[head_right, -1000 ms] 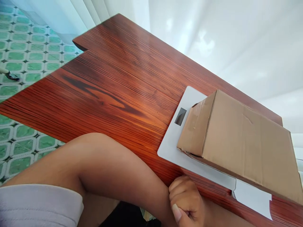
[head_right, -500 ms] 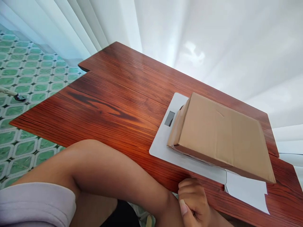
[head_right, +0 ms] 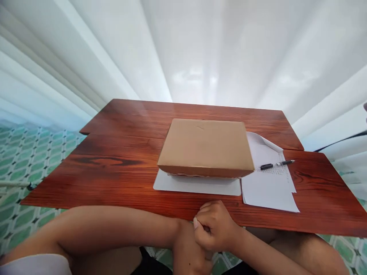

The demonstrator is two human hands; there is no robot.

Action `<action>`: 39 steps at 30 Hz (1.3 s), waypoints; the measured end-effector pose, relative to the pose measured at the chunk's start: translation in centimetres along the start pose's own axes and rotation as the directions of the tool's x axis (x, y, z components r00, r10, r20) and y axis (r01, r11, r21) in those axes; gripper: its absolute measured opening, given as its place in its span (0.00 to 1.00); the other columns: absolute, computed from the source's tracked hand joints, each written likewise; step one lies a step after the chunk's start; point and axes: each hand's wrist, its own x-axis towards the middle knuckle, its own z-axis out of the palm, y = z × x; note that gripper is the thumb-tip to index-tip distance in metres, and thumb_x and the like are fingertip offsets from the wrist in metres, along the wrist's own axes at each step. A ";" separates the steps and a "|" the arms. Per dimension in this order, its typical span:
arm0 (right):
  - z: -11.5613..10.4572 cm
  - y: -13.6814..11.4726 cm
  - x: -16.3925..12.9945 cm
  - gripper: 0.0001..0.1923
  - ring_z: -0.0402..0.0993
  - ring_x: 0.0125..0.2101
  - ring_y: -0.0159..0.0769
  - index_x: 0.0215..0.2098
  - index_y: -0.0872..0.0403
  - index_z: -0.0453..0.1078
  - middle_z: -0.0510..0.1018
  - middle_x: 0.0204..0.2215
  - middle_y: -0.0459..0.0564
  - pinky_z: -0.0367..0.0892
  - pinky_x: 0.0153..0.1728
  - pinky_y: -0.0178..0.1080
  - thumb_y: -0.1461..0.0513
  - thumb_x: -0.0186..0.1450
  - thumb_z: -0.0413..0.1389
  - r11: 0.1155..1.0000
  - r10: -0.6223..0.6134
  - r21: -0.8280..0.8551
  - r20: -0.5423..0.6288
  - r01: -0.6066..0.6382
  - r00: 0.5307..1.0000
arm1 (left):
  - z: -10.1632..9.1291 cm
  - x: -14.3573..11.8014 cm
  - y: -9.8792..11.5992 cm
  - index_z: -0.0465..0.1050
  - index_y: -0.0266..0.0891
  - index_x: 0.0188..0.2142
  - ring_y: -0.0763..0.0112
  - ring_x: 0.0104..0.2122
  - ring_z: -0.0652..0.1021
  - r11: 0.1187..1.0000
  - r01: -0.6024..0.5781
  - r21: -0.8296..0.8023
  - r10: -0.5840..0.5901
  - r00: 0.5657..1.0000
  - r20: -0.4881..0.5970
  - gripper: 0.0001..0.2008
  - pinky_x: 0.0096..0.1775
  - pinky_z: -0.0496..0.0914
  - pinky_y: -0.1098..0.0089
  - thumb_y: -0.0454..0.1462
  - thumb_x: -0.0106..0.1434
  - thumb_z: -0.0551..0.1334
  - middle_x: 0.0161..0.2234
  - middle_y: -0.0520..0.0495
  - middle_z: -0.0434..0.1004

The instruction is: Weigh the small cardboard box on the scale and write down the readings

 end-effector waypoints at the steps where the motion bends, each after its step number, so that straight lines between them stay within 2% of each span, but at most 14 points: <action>1: -0.1 0.0 0.1 0.17 0.42 0.18 0.29 0.24 0.51 0.40 0.48 0.16 0.39 0.48 0.22 0.37 0.70 0.60 0.46 1.000 -0.010 -0.018 -0.025 0.010 1.000 | -0.8 -0.2 -0.2 0.50 0.41 0.16 0.72 0.18 0.51 0.968 -0.245 0.060 0.247 0.969 -0.028 0.32 0.21 0.53 0.69 0.57 0.55 0.67 0.18 0.52 0.46; 3: -0.3 0.1 0.1 0.16 0.42 0.18 0.29 0.23 0.51 0.41 0.50 0.15 0.39 0.49 0.22 0.38 0.69 0.59 0.46 0.997 -0.046 -0.067 -0.066 0.041 0.997 | -2.1 -0.6 -0.6 0.38 0.37 0.17 0.70 0.18 0.46 0.712 -0.656 0.250 0.686 0.726 -0.052 0.36 0.22 0.48 0.65 0.56 0.52 0.64 0.19 0.51 0.36; 5: -0.6 0.2 0.1 0.15 0.43 0.18 0.29 0.22 0.51 0.41 0.51 0.14 0.39 0.49 0.22 0.38 0.68 0.58 0.46 0.990 -0.093 -0.119 -0.101 0.081 0.991 | -3.0 -0.7 -1.0 0.37 0.37 0.19 0.71 0.18 0.46 0.645 -0.709 0.286 0.755 0.650 -0.090 0.34 0.23 0.48 0.65 0.54 0.52 0.62 0.19 0.52 0.36; 12: -3.3 0.5 1.0 0.16 0.45 0.19 0.30 0.21 0.51 0.46 0.53 0.15 0.40 0.46 0.23 0.39 0.69 0.60 0.48 0.920 -0.307 -0.343 -0.333 0.189 0.891 | -6.4 -0.2 -2.2 0.52 0.42 0.17 0.74 0.18 0.52 0.877 -0.470 0.099 0.475 0.816 -0.331 0.24 0.20 0.53 0.68 0.46 0.63 0.60 0.21 0.55 0.47; 15: -5.2 0.4 1.6 0.15 0.51 0.21 0.32 0.23 0.50 0.50 0.58 0.17 0.42 0.48 0.25 0.40 0.69 0.65 0.48 0.901 -0.319 -0.419 -0.456 0.116 0.831 | -9.9 -0.6 -2.9 0.57 0.41 0.19 0.72 0.18 0.55 0.948 -0.263 0.178 0.308 0.899 -0.310 0.20 0.20 0.48 0.65 0.37 0.69 0.50 0.20 0.54 0.51; 17: -6.4 0.3 1.8 0.13 0.57 0.25 0.35 0.26 0.50 0.55 0.63 0.21 0.44 0.54 0.28 0.40 0.69 0.68 0.47 0.914 -0.290 -0.403 -0.557 0.053 0.778 | -11.9 -1.1 -3.7 0.57 0.42 0.21 0.71 0.17 0.57 0.970 -0.046 0.238 0.141 0.904 -0.403 0.20 0.21 0.49 0.64 0.35 0.71 0.47 0.19 0.53 0.55; 19: -7.3 0.3 2.0 0.10 0.61 0.30 0.37 0.31 0.50 0.58 0.66 0.26 0.46 0.58 0.33 0.40 0.68 0.70 0.46 0.930 -0.250 -0.367 -0.664 -0.016 0.705 | -13.3 -1.9 -4.9 0.63 0.41 0.26 0.70 0.21 0.66 0.959 0.186 0.214 -0.024 0.805 -0.593 0.16 0.25 0.59 0.65 0.35 0.71 0.48 0.22 0.50 0.64; 23: -8.2 1.0 2.2 0.05 0.63 0.36 0.40 0.36 0.50 0.60 0.66 0.33 0.48 0.61 0.40 0.44 0.66 0.71 0.46 0.946 -0.176 -0.288 -0.843 -0.150 0.509 | -14.0 -3.6 -7.8 0.69 0.41 0.31 0.65 0.31 0.71 0.832 0.554 0.017 -0.292 0.463 -0.837 0.12 0.37 0.66 0.63 0.33 0.71 0.52 0.26 0.48 0.70; 25: -8.2 1.5 2.3 0.03 0.65 0.39 0.42 0.39 0.50 0.61 0.67 0.36 0.49 0.63 0.43 0.46 0.63 0.71 0.47 0.959 -0.096 -0.200 -0.894 -0.199 0.438 | -13.7 -4.1 -9.2 0.73 0.41 0.38 0.63 0.39 0.73 0.744 0.643 -0.179 -0.454 0.291 -0.842 0.08 0.44 0.67 0.62 0.35 0.71 0.55 0.36 0.46 0.74; 28: -7.8 2.4 2.4 0.09 0.68 0.46 0.45 0.47 0.51 0.64 0.71 0.44 0.53 0.64 0.50 0.50 0.58 0.71 0.48 0.961 0.134 0.021 -0.908 -0.274 0.398 | -13.1 -4.5 -10.5 0.72 0.41 0.51 0.62 0.52 0.74 0.600 0.583 -0.548 -0.694 0.040 -0.718 0.13 0.52 0.67 0.63 0.38 0.69 0.57 0.50 0.42 0.74; 30: -7.4 2.7 2.5 0.15 0.68 0.53 0.47 0.52 0.51 0.64 0.71 0.50 0.56 0.63 0.56 0.53 0.54 0.71 0.48 0.936 0.291 0.170 -0.867 -0.307 0.405 | -12.7 -4.7 -10.9 0.70 0.42 0.57 0.62 0.59 0.71 0.483 0.476 -0.735 -0.815 -0.062 -0.576 0.18 0.57 0.65 0.63 0.40 0.68 0.58 0.56 0.41 0.72; 32: -7.1 2.9 2.6 0.19 0.65 0.59 0.48 0.56 0.51 0.63 0.70 0.57 0.57 0.59 0.61 0.54 0.52 0.72 0.47 0.910 0.391 0.269 -0.810 -0.316 0.437 | -12.3 -4.7 -11.0 0.68 0.43 0.61 0.60 0.63 0.68 0.367 0.367 -0.855 -0.899 -0.097 -0.427 0.22 0.60 0.64 0.63 0.43 0.68 0.59 0.61 0.41 0.70; 35: -6.7 2.7 2.7 0.23 0.60 0.64 0.47 0.61 0.50 0.61 0.67 0.62 0.57 0.55 0.66 0.54 0.50 0.73 0.44 0.899 0.432 0.321 -0.756 -0.297 0.491 | -12.0 -4.6 -10.9 0.64 0.45 0.65 0.58 0.65 0.66 0.233 0.245 -0.941 -0.964 -0.066 -0.256 0.27 0.62 0.63 0.62 0.47 0.69 0.60 0.64 0.41 0.66; 39: -6.2 2.3 2.8 0.26 0.59 0.65 0.47 0.63 0.50 0.60 0.66 0.64 0.57 0.54 0.67 0.53 0.47 0.74 0.42 0.916 0.396 0.274 -0.743 -0.294 0.540 | -11.5 -3.9 -10.2 0.63 0.45 0.66 0.58 0.69 0.61 0.205 0.240 -0.949 -0.976 -0.024 -0.217 0.28 0.67 0.57 0.60 0.48 0.69 0.60 0.69 0.45 0.61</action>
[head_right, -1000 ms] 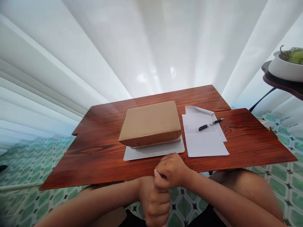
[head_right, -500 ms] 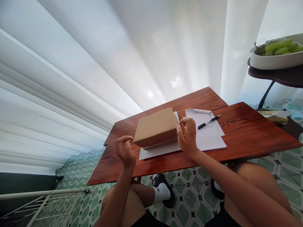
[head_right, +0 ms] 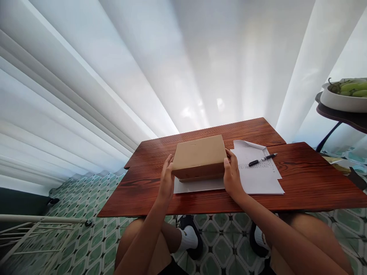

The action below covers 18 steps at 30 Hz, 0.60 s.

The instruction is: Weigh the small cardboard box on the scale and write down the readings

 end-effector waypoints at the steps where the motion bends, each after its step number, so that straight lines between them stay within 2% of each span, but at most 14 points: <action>1: 0.1 0.0 -0.1 0.26 0.60 0.65 0.48 0.63 0.50 0.60 0.66 0.64 0.57 0.54 0.66 0.54 0.47 0.74 0.42 1.000 -0.015 -0.018 0.001 0.015 1.000 | 0.2 -0.2 0.0 0.64 0.45 0.65 0.57 0.69 0.61 1.000 -0.009 0.018 0.009 1.000 0.009 0.28 0.68 0.56 0.60 0.48 0.69 0.60 0.69 0.45 0.61; 7: 0.2 0.6 -0.2 0.26 0.60 0.65 0.49 0.64 0.49 0.61 0.66 0.64 0.58 0.54 0.67 0.55 0.47 0.75 0.43 0.997 -0.048 -0.068 -0.024 0.047 0.999 | 1.0 -1.1 -0.5 0.66 0.45 0.65 0.56 0.70 0.59 0.998 0.013 0.065 -0.015 0.999 0.030 0.28 0.70 0.53 0.57 0.51 0.69 0.59 0.68 0.44 0.63; 12: 0.0 1.6 -0.2 0.28 0.62 0.64 0.51 0.67 0.51 0.61 0.68 0.63 0.59 0.57 0.65 0.58 0.48 0.75 0.43 0.970 -0.186 -0.162 -0.019 0.181 0.982 | 1.0 -1.2 -0.9 0.68 0.44 0.64 0.57 0.70 0.58 0.999 -0.034 0.038 0.033 0.999 0.037 0.28 0.71 0.50 0.58 0.53 0.70 0.60 0.70 0.44 0.60; 18: 0.0 1.0 -0.5 0.29 0.62 0.64 0.54 0.70 0.51 0.58 0.68 0.63 0.60 0.58 0.65 0.60 0.49 0.76 0.42 0.927 -0.291 -0.226 0.071 0.300 0.954 | 0.4 -1.0 0.0 0.71 0.44 0.62 0.56 0.70 0.60 0.998 -0.060 0.028 0.059 0.998 0.004 0.27 0.70 0.53 0.59 0.54 0.70 0.60 0.68 0.45 0.64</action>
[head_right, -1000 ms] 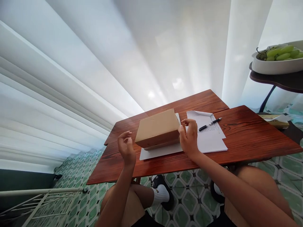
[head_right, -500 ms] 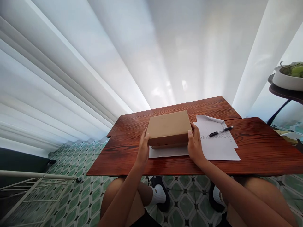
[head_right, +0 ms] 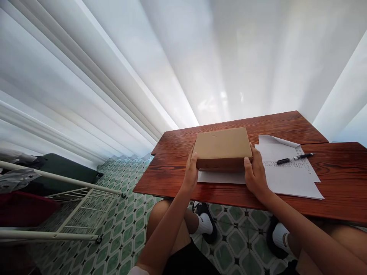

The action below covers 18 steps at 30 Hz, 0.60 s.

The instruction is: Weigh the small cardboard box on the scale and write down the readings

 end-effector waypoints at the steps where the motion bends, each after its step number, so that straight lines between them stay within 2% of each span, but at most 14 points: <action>1: 0.0 -0.4 0.1 0.29 0.62 0.65 0.54 0.71 0.50 0.57 0.67 0.64 0.60 0.58 0.64 0.60 0.49 0.76 0.42 1.000 -0.017 -0.007 0.023 0.017 1.000 | -0.2 0.1 0.4 0.71 0.44 0.62 0.55 0.69 0.60 1.000 0.005 -0.007 -0.005 1.000 -0.017 0.27 0.69 0.54 0.59 0.53 0.70 0.61 0.68 0.44 0.64; 5: 0.6 -1.9 0.8 0.30 0.60 0.67 0.52 0.73 0.49 0.53 0.64 0.67 0.58 0.58 0.65 0.58 0.49 0.77 0.41 0.998 -0.066 -0.009 0.117 0.067 0.991 | -1.5 1.1 2.1 0.70 0.44 0.62 0.56 0.67 0.64 0.999 -0.020 -0.040 0.018 0.998 -0.064 0.26 0.66 0.61 0.60 0.52 0.70 0.60 0.67 0.45 0.65; 8: 1.8 -2.9 1.6 0.32 0.60 0.67 0.52 0.74 0.49 0.53 0.63 0.68 0.58 0.61 0.65 0.56 0.47 0.76 0.43 0.997 -0.081 0.032 0.194 0.076 0.978 | -3.0 2.2 2.7 0.72 0.43 0.61 0.56 0.66 0.66 0.997 -0.067 -0.033 0.063 0.991 -0.118 0.24 0.65 0.63 0.61 0.50 0.72 0.59 0.64 0.45 0.69; 12: 4.3 -4.1 2.7 0.35 0.58 0.69 0.52 0.74 0.52 0.53 0.62 0.70 0.59 0.61 0.65 0.56 0.45 0.75 0.45 0.993 -0.079 0.104 0.294 0.051 0.953 | -5.6 3.9 3.1 0.74 0.41 0.59 0.57 0.65 0.67 0.997 -0.081 -0.010 0.076 0.960 -0.269 0.22 0.64 0.64 0.62 0.48 0.71 0.60 0.64 0.45 0.70; 16: 7.3 -5.5 3.6 0.35 0.57 0.70 0.52 0.74 0.51 0.53 0.60 0.71 0.57 0.59 0.67 0.58 0.46 0.74 0.45 0.992 -0.044 0.124 0.361 -0.001 0.932 | -8.3 5.0 3.3 0.75 0.43 0.58 0.57 0.64 0.68 0.994 -0.109 0.024 0.111 0.949 -0.297 0.21 0.62 0.65 0.62 0.48 0.71 0.59 0.62 0.46 0.72; 18: 8.7 -6.1 3.9 0.34 0.57 0.69 0.51 0.74 0.49 0.53 0.60 0.71 0.55 0.59 0.67 0.58 0.47 0.74 0.45 0.990 -0.048 0.139 0.375 -0.005 0.926 | -9.5 5.4 3.3 0.76 0.43 0.56 0.57 0.62 0.70 0.992 -0.119 0.034 0.123 0.931 -0.344 0.20 0.61 0.66 0.62 0.47 0.70 0.59 0.59 0.46 0.74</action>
